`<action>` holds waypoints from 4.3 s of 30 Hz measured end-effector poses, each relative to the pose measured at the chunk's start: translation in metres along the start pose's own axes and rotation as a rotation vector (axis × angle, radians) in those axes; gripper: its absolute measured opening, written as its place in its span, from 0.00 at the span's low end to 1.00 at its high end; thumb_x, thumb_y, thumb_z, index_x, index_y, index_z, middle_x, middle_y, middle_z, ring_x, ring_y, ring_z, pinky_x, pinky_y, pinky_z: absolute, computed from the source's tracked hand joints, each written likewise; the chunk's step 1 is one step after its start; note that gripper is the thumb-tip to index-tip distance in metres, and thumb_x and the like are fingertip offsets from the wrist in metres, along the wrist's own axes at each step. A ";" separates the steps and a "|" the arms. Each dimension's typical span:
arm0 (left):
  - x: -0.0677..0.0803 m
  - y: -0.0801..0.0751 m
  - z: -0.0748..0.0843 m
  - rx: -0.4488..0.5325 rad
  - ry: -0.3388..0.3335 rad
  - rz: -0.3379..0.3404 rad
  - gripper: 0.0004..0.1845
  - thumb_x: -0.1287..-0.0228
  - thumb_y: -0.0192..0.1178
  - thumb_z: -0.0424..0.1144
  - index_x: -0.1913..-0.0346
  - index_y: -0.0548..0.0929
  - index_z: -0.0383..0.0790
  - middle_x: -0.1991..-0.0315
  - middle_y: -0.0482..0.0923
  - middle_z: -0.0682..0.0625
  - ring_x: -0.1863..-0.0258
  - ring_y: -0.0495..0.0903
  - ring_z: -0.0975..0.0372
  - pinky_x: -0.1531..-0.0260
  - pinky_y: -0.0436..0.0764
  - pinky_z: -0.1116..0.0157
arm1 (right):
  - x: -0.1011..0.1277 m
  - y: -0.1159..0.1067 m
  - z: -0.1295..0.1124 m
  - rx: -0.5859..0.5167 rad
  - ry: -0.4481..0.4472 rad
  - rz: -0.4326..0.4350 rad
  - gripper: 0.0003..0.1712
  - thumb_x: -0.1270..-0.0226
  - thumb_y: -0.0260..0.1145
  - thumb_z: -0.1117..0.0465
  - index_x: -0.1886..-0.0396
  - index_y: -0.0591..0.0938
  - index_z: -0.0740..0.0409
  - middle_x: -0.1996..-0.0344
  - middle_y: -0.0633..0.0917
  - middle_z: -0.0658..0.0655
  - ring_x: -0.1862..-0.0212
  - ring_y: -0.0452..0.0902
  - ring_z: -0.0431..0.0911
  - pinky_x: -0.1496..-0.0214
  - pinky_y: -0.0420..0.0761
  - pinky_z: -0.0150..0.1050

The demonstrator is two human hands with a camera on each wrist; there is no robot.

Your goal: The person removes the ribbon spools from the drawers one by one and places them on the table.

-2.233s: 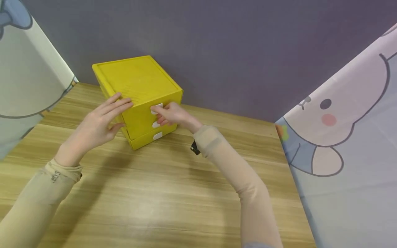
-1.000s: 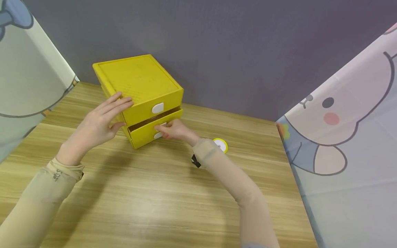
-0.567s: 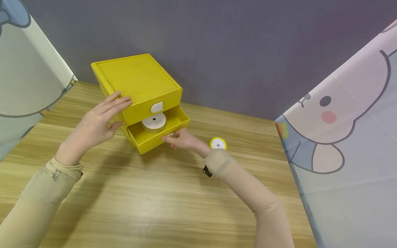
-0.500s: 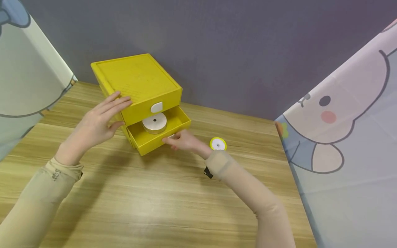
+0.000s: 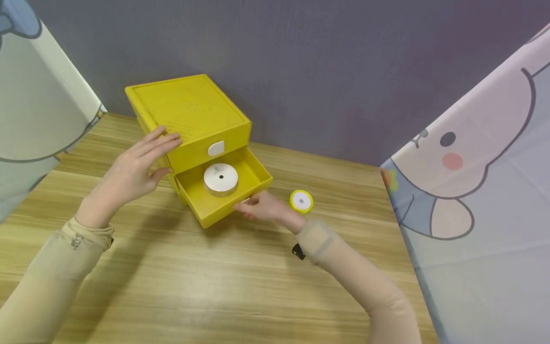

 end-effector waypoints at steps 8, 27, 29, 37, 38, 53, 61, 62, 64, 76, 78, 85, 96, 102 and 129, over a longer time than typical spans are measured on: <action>-0.001 0.000 0.000 0.001 -0.013 -0.011 0.39 0.56 0.67 0.16 0.36 0.72 0.34 0.36 0.73 0.40 0.30 0.64 0.45 0.32 0.70 0.49 | 0.013 0.000 0.007 0.061 0.029 0.025 0.21 0.34 0.64 0.49 0.61 0.84 0.65 0.62 0.88 0.62 0.58 0.85 0.55 0.53 0.87 0.43; -0.001 0.000 0.000 0.005 -0.008 -0.009 0.38 0.57 0.67 0.16 0.36 0.73 0.33 0.37 0.73 0.39 0.30 0.64 0.45 0.34 0.72 0.48 | 0.027 0.005 0.022 0.035 -0.037 -0.011 0.19 0.34 0.63 0.52 0.62 0.84 0.66 0.64 0.88 0.66 0.62 0.85 0.59 0.52 0.86 0.54; -0.001 0.000 0.000 0.004 -0.010 -0.010 0.38 0.57 0.67 0.16 0.36 0.73 0.33 0.37 0.73 0.39 0.30 0.64 0.45 0.34 0.72 0.48 | 0.028 0.005 0.022 0.032 -0.044 -0.014 0.19 0.33 0.63 0.52 0.62 0.84 0.67 0.64 0.88 0.67 0.62 0.85 0.59 0.53 0.86 0.55; -0.001 0.000 0.000 0.006 -0.011 -0.009 0.38 0.56 0.67 0.16 0.36 0.73 0.34 0.37 0.73 0.39 0.30 0.64 0.44 0.33 0.71 0.48 | 0.037 -0.008 0.018 0.061 -0.088 -0.107 0.19 0.32 0.61 0.53 0.56 0.84 0.66 0.63 0.87 0.67 0.62 0.84 0.56 0.56 0.87 0.50; -0.001 0.000 0.000 0.007 -0.011 -0.008 0.38 0.56 0.67 0.16 0.36 0.73 0.34 0.37 0.73 0.39 0.30 0.64 0.44 0.33 0.71 0.48 | 0.040 -0.013 0.016 0.084 -0.083 -0.116 0.19 0.32 0.62 0.53 0.58 0.85 0.66 0.67 0.87 0.66 0.68 0.82 0.52 0.61 0.87 0.45; -0.001 0.001 -0.001 0.009 -0.002 0.000 0.39 0.57 0.67 0.15 0.36 0.73 0.33 0.37 0.73 0.39 0.30 0.64 0.44 0.33 0.71 0.48 | 0.053 -0.072 -0.055 0.400 -0.001 -0.205 0.27 0.36 0.65 0.49 0.44 0.79 0.62 0.53 0.87 0.58 0.52 0.81 0.47 0.48 0.83 0.40; 0.000 0.002 -0.001 0.008 -0.004 0.003 0.39 0.57 0.67 0.15 0.36 0.73 0.34 0.37 0.73 0.39 0.30 0.64 0.45 0.34 0.72 0.48 | 0.031 -0.073 -0.084 0.470 -0.018 -0.232 0.35 0.39 0.68 0.50 0.35 0.71 0.61 0.50 0.84 0.62 0.46 0.79 0.52 0.41 0.80 0.44; 0.000 0.001 -0.001 0.007 -0.003 0.004 0.39 0.57 0.67 0.15 0.36 0.73 0.34 0.37 0.73 0.39 0.30 0.64 0.45 0.34 0.72 0.49 | 0.028 -0.073 -0.088 0.480 -0.017 -0.231 0.36 0.39 0.68 0.50 0.34 0.71 0.60 0.49 0.83 0.63 0.45 0.78 0.53 0.40 0.80 0.45; 0.000 0.001 -0.001 0.008 -0.002 0.006 0.39 0.57 0.67 0.15 0.36 0.73 0.34 0.37 0.73 0.39 0.30 0.64 0.45 0.34 0.72 0.49 | 0.023 -0.072 -0.095 0.500 -0.010 -0.228 0.38 0.40 0.68 0.49 0.33 0.69 0.58 0.46 0.82 0.63 0.43 0.76 0.54 0.38 0.78 0.46; 0.001 0.001 0.000 0.010 -0.006 0.008 0.39 0.57 0.67 0.16 0.37 0.73 0.33 0.37 0.74 0.39 0.30 0.64 0.45 0.35 0.73 0.48 | -0.025 -0.048 -0.104 0.625 0.005 -0.280 0.47 0.47 0.73 0.45 0.29 0.64 0.49 0.34 0.71 0.61 0.32 0.66 0.53 0.31 0.72 0.46; 0.001 0.001 0.000 0.011 -0.006 0.007 0.39 0.57 0.67 0.16 0.37 0.73 0.34 0.37 0.74 0.39 0.30 0.64 0.45 0.35 0.73 0.48 | -0.031 -0.042 -0.103 0.609 0.027 -0.303 0.49 0.48 0.74 0.46 0.28 0.63 0.48 0.31 0.68 0.60 0.31 0.64 0.53 0.33 0.74 0.46; 0.002 0.002 0.001 0.011 -0.001 0.005 0.39 0.58 0.68 0.16 0.37 0.73 0.33 0.37 0.74 0.39 0.30 0.64 0.45 0.37 0.75 0.48 | -0.045 -0.025 -0.103 0.602 0.056 -0.346 0.51 0.48 0.74 0.46 0.26 0.59 0.46 0.28 0.62 0.52 0.38 0.69 0.50 0.45 0.83 0.54; -0.001 0.001 0.001 0.005 0.006 0.005 0.39 0.57 0.68 0.16 0.36 0.73 0.33 0.37 0.73 0.40 0.30 0.64 0.45 0.35 0.73 0.49 | -0.054 -0.008 -0.093 0.655 0.070 -0.317 0.52 0.51 0.77 0.49 0.27 0.60 0.44 0.30 0.59 0.60 0.40 0.68 0.54 0.47 0.84 0.51; 0.000 0.000 0.000 0.006 0.004 0.004 0.38 0.57 0.67 0.16 0.37 0.73 0.33 0.37 0.73 0.39 0.30 0.64 0.45 0.34 0.72 0.49 | -0.056 -0.003 -0.091 0.715 -0.015 -0.286 0.51 0.53 0.79 0.54 0.29 0.64 0.49 0.34 0.63 0.63 0.37 0.66 0.53 0.37 0.77 0.46; 0.001 0.001 -0.002 0.000 0.003 0.008 0.39 0.57 0.67 0.16 0.36 0.73 0.33 0.37 0.74 0.39 0.30 0.64 0.45 0.34 0.72 0.49 | 0.000 -0.069 -0.089 0.468 -0.181 -0.076 0.47 0.53 0.76 0.60 0.33 0.65 0.61 0.31 0.67 0.60 0.35 0.64 0.52 0.31 0.70 0.47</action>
Point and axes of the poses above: each hand's wrist, its own x-axis away from the middle knuckle, its own y-axis out of the palm, z = x × y, the point moved 2 cm from there along -x, towards the middle knuckle
